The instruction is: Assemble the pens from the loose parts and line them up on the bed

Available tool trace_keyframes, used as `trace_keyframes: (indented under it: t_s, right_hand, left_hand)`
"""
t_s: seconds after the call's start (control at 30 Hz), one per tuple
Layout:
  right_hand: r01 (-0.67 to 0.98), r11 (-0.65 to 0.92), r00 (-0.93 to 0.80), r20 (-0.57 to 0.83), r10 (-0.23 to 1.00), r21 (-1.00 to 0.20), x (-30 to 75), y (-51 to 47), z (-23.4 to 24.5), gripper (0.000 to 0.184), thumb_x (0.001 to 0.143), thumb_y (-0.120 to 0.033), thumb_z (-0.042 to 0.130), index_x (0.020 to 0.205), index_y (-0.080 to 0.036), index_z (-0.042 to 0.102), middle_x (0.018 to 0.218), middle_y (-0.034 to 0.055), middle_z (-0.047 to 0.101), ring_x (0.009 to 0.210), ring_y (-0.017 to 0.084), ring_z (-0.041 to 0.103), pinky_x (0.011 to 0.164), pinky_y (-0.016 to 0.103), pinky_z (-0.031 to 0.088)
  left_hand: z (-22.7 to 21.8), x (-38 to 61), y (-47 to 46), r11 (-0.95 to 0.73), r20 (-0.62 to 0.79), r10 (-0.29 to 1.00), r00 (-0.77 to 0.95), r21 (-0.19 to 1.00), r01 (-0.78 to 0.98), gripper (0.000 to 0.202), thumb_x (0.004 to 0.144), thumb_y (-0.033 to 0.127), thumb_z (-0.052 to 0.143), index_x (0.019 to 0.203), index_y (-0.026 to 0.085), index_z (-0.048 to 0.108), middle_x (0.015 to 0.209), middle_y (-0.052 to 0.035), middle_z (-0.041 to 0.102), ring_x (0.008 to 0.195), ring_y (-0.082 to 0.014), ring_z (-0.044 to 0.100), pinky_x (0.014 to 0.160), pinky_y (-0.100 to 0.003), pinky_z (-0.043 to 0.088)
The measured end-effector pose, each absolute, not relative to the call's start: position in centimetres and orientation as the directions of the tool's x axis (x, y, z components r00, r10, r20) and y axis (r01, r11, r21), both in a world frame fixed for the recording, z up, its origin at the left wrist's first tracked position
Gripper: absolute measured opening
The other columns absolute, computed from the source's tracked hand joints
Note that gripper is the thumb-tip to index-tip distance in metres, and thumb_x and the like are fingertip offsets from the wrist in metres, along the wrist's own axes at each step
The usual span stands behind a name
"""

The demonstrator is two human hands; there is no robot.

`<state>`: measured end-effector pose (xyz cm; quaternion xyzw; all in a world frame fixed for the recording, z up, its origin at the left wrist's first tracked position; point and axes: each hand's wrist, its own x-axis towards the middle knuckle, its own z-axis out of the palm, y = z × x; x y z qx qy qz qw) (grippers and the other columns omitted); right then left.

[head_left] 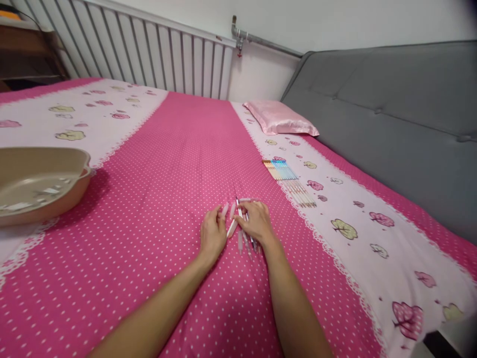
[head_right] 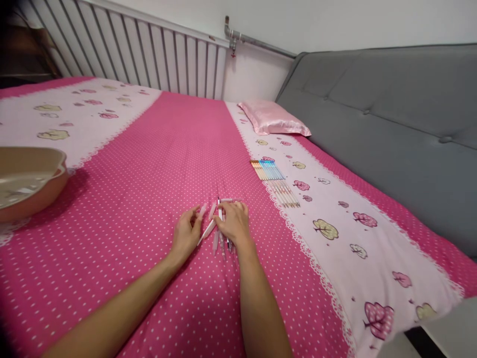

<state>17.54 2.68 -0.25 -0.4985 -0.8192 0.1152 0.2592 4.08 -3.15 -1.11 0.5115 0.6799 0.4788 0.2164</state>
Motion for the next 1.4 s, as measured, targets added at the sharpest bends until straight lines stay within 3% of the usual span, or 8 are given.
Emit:
trace_keyframes:
  t_s: [0.27, 0.57, 0.77, 1.03, 1.17, 1.23, 1.33, 1.4]
  right_hand:
    - [0.774, 0.382, -0.256, 0.303, 0.918, -0.504, 16.9, 2.6, -0.7, 0.026, 0.073, -0.024, 0.057, 0.098, -0.022, 0.063, 0.079, 0.0018, 0.064, 0.086, 0.022, 0.052, 0.088, 0.037, 0.033]
    - [0.633, 0.543, -0.351, 0.421, 0.836, -0.552, 17.6, 2.4, 0.3, 0.023, 0.074, -0.021, 0.056, 0.094, -0.023, 0.067, 0.099, 0.0054, 0.061, 0.098, 0.022, 0.05, 0.091, 0.039, 0.034]
    - [0.524, 0.671, -0.688, 0.202, 0.696, -0.525, 17.0, 0.7, 1.6, 0.025, 0.062, -0.021, 0.065, 0.085, -0.029, 0.072, 0.114, 0.0018, 0.06, 0.115, 0.026, 0.041, 0.102, 0.048, 0.021]
    - [0.562, 0.649, -0.684, 0.153, 0.713, -0.513, 16.3, 0.1, 1.8, 0.017, 0.065, -0.016, 0.066, 0.074, -0.028, 0.073, 0.119, 0.0013, 0.061, 0.123, 0.029, 0.038, 0.105, 0.055, 0.012]
    - [0.324, 0.548, -0.578, 0.298, 0.76, -0.771, 16.8, 0.9, 2.2, 0.011, 0.071, -0.023, 0.067, 0.08, -0.028, 0.073, 0.11, 0.003, 0.067, 0.119, 0.024, 0.046, 0.103, 0.05, 0.026]
    - [0.083, 0.415, -0.374, 0.358, 0.856, -0.906, 17.2, 1.2, 2.4, 0.013, 0.073, -0.025, 0.066, 0.085, -0.025, 0.072, 0.099, 0.0037, 0.071, 0.106, 0.02, 0.058, 0.097, 0.043, 0.039]
    - [-0.278, 0.217, -0.002, 0.226, 0.974, -0.936, 17.9, 1.7, 2.5, 0.03, 0.073, -0.029, 0.068, 0.102, -0.024, 0.066, 0.082, 0.0008, 0.072, 0.074, 0.014, 0.066, 0.073, 0.031, 0.053]
    - [-0.412, 0.159, 0.087, 0.135, 0.987, -0.897, 18.4, 1.9, 2.3, 0.049, 0.071, -0.029, 0.07, 0.118, -0.027, 0.056, 0.078, -0.0023, 0.07, 0.058, 0.009, 0.063, 0.058, 0.024, 0.053]
  left_hand:
    - [-0.8, 4.0, -3.3, -0.016, 0.179, 0.88, -0.439, 0.936, 0.351, 0.024, 0.086, 0.029, 0.043, 0.096, 0.014, 0.06, 0.091, -0.0101, 0.064, 0.087, -0.0229, 0.056, 0.079, -0.037, 0.042]
    - [-1.1, 3.7, -3.1, -0.013, 0.032, 0.854, -0.52, 0.999, 0.04, 0.02, 0.082, 0.032, 0.048, 0.089, 0.016, 0.058, 0.079, -0.0027, 0.059, 0.072, -0.0142, 0.052, 0.067, -0.026, 0.04]
    - [-0.8, 3.6, -3.0, -0.03, -0.045, 0.831, -0.555, 0.992, -0.126, 0.011, 0.076, 0.023, 0.048, 0.083, 0.016, 0.054, 0.066, 0.0028, 0.048, 0.059, -0.0104, 0.043, 0.058, -0.022, 0.036]
    - [-0.3, 3.7, -3.1, -0.045, -0.1, 0.82, -0.563, 0.97, -0.238, 0.012, 0.074, 0.023, 0.048, 0.082, 0.016, 0.053, 0.066, 0.003, 0.047, 0.058, -0.0095, 0.043, 0.057, -0.022, 0.037]
    - [-0.4, 3.5, -3.1, -0.033, -0.113, 0.816, -0.567, 0.97, -0.24, 0.014, 0.072, 0.021, 0.047, 0.084, 0.016, 0.053, 0.069, 0.0021, 0.049, 0.06, -0.0096, 0.045, 0.059, -0.022, 0.038]
    - [-0.4, 3.4, -3.2, -0.02, -0.116, 0.815, -0.568, 0.973, -0.228, 0.015, 0.073, 0.02, 0.046, 0.085, 0.015, 0.054, 0.072, 0.0011, 0.05, 0.061, -0.0098, 0.046, 0.06, -0.023, 0.039]
    - [-0.3, 3.4, -3.2, -0.005, -0.103, 0.82, -0.564, 0.982, -0.188, 0.018, 0.074, 0.02, 0.045, 0.089, 0.014, 0.055, 0.074, -0.0002, 0.051, 0.062, -0.0102, 0.046, 0.059, -0.023, 0.039]
    - [-0.3, 3.6, -3.4, -0.009, -0.072, 0.827, -0.557, 0.99, -0.141, 0.019, 0.076, 0.021, 0.045, 0.092, 0.015, 0.055, 0.076, -0.001, 0.052, 0.063, -0.0107, 0.047, 0.06, -0.023, 0.039]
